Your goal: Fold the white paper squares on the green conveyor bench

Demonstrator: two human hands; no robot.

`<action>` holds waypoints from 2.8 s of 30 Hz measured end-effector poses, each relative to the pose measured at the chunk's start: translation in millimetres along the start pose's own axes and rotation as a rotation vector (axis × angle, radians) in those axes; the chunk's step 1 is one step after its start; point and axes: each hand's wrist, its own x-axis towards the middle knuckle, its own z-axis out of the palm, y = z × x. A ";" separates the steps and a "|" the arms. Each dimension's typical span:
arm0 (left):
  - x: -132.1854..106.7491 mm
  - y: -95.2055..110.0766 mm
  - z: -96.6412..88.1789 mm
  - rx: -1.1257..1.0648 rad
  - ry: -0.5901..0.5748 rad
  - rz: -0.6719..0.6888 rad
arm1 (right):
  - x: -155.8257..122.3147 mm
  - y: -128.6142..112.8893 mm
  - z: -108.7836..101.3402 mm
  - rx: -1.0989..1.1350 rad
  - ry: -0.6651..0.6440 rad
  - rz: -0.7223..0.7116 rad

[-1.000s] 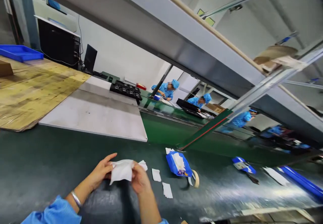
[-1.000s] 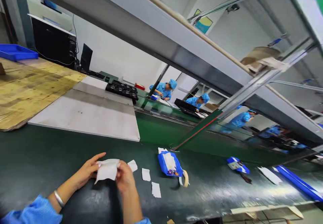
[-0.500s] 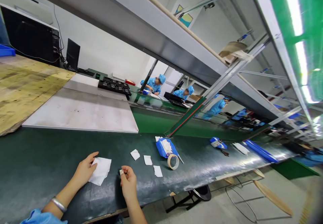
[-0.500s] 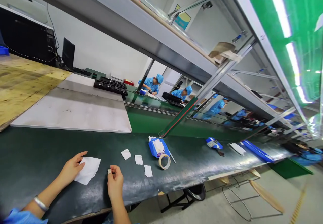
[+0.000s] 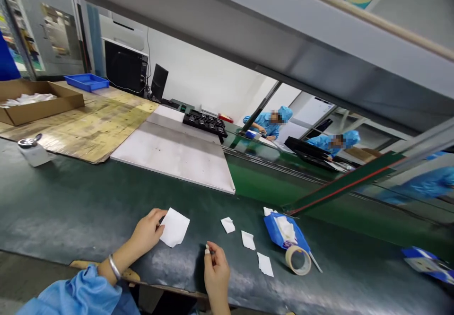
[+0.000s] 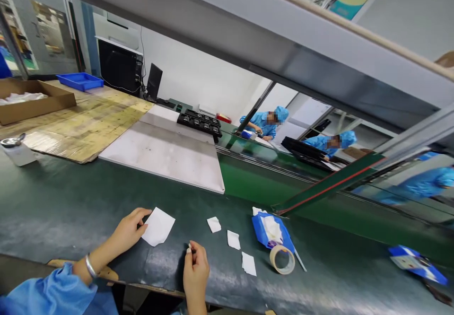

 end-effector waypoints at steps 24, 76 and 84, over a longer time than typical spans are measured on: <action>-17.6 45.8 28.2 0.561 -0.410 0.617 | 21.5 -23.3 24.0 -0.115 -0.052 -0.048; 60.3 -7.8 -11.2 0.049 -0.184 0.103 | 80.8 -43.6 66.7 -0.255 -0.349 -0.165; 62.3 -13.3 -6.8 0.095 -0.154 0.156 | 82.5 -58.8 69.8 -0.234 -0.292 -0.211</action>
